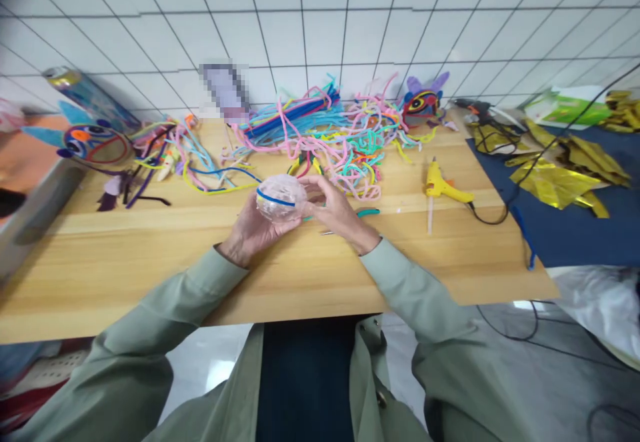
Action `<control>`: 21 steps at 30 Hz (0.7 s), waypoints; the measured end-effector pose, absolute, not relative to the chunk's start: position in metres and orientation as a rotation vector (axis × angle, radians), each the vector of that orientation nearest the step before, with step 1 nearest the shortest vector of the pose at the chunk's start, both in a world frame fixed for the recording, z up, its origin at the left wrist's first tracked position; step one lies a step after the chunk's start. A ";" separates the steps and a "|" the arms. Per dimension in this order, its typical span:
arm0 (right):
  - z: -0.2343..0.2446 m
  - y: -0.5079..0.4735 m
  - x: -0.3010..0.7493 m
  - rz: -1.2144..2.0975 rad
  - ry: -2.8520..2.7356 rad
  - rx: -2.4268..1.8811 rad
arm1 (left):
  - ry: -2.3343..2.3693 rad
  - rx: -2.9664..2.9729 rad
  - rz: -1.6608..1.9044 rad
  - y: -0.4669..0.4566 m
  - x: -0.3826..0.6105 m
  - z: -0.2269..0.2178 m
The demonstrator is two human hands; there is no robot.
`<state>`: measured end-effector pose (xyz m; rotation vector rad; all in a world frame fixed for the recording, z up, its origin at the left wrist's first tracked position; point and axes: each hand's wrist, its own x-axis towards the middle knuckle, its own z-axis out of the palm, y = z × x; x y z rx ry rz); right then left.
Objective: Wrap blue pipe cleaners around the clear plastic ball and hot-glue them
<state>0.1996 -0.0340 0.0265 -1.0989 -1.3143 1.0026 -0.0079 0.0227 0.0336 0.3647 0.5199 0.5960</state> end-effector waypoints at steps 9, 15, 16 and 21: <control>0.015 -0.027 0.206 1.116 -1.296 -0.979 | 0.515 0.398 0.591 0.022 -0.008 0.037; 0.017 -0.035 0.203 1.072 -1.142 -1.040 | 0.546 0.427 0.701 0.020 -0.002 0.036; 0.017 -0.037 0.201 1.084 -1.118 -1.062 | 0.557 0.439 0.742 0.019 -0.001 0.034; 0.014 -0.044 0.185 1.201 -1.152 -1.085 | 0.582 0.521 0.847 0.012 0.004 0.025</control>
